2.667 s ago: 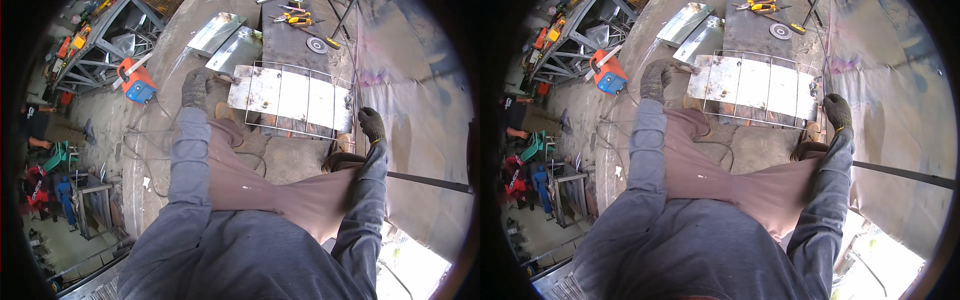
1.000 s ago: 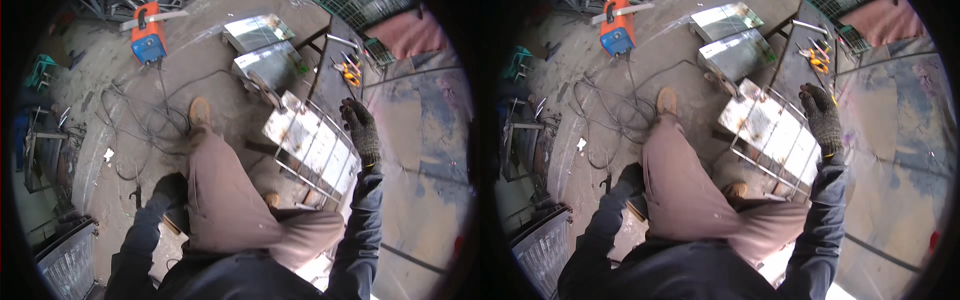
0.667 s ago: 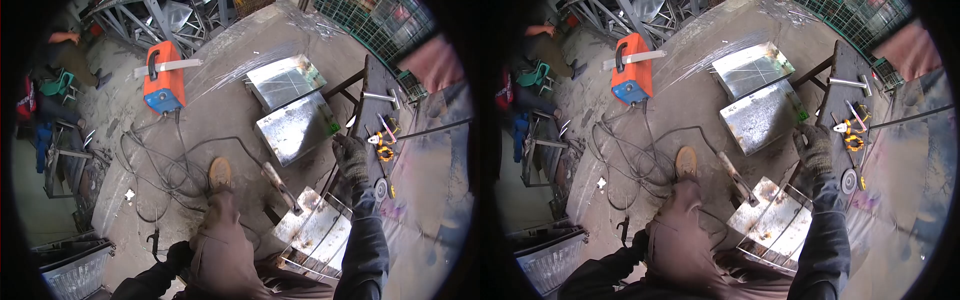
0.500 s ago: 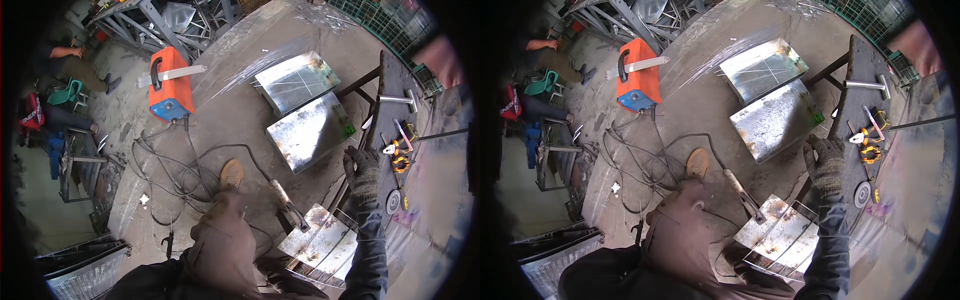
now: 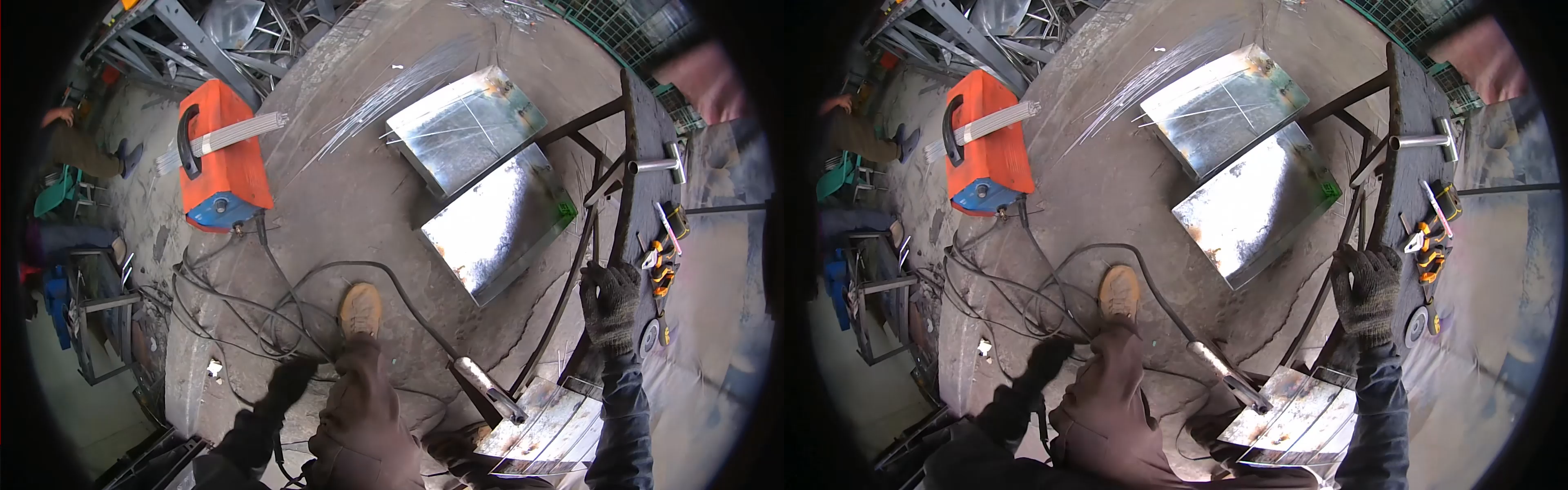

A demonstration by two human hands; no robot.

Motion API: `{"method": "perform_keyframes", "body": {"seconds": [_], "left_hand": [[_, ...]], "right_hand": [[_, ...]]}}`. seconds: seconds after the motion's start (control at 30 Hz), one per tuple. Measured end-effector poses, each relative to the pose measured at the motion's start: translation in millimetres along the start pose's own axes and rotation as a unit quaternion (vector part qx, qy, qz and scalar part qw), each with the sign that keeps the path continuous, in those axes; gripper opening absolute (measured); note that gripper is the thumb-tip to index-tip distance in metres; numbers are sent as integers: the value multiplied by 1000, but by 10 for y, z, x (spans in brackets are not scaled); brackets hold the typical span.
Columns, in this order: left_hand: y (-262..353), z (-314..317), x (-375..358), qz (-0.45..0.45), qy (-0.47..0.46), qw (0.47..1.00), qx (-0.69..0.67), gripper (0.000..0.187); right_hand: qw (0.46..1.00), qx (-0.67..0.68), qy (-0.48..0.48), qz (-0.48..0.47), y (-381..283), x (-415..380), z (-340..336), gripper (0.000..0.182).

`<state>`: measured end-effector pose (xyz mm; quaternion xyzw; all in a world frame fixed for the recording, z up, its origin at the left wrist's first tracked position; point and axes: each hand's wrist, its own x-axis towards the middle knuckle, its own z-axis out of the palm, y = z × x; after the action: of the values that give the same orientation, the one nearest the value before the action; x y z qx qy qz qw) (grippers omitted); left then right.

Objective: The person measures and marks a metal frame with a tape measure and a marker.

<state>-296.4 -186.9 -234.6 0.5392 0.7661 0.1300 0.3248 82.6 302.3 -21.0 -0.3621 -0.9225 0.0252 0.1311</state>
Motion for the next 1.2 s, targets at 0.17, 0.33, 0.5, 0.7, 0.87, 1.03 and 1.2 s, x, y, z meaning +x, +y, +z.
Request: {"method": "perform_keyframes", "body": {"seconds": [0.17, 0.33, 0.5, 0.7, 0.87, 1.03, 1.2], "left_hand": [[238, -1268, 2326, -14, 263, 954, -142, 23], [-16, -1524, 4052, -96, 120, 984, 93, 62], [-443, -1370, 4867, -207, 128, 959, 145, 89], [-666, -1490, 5266, -192, 144, 964, 116, 96], [-625, -1475, 5251, -220, 101, 965, 102, 91], [-512, -1293, 5191, -242, 130, 954, 124, 82], [-343, -1149, 5260, -255, 145, 940, 174, 67]], "right_hand": [[1000, -16, -1, -8, -3, 14, 26, 16], [999, -31, -19, 1, -26, 31, 41, 16], [998, -44, -54, -2, 6, 75, 33, 15], [995, -71, -71, 1, -6, 65, 65, 19], [994, -86, -72, 2, -24, 80, 61, 16], [993, -96, -73, 3, -52, 100, 86, 14], [992, -100, -73, -5, -30, 83, 97, 19]]}}
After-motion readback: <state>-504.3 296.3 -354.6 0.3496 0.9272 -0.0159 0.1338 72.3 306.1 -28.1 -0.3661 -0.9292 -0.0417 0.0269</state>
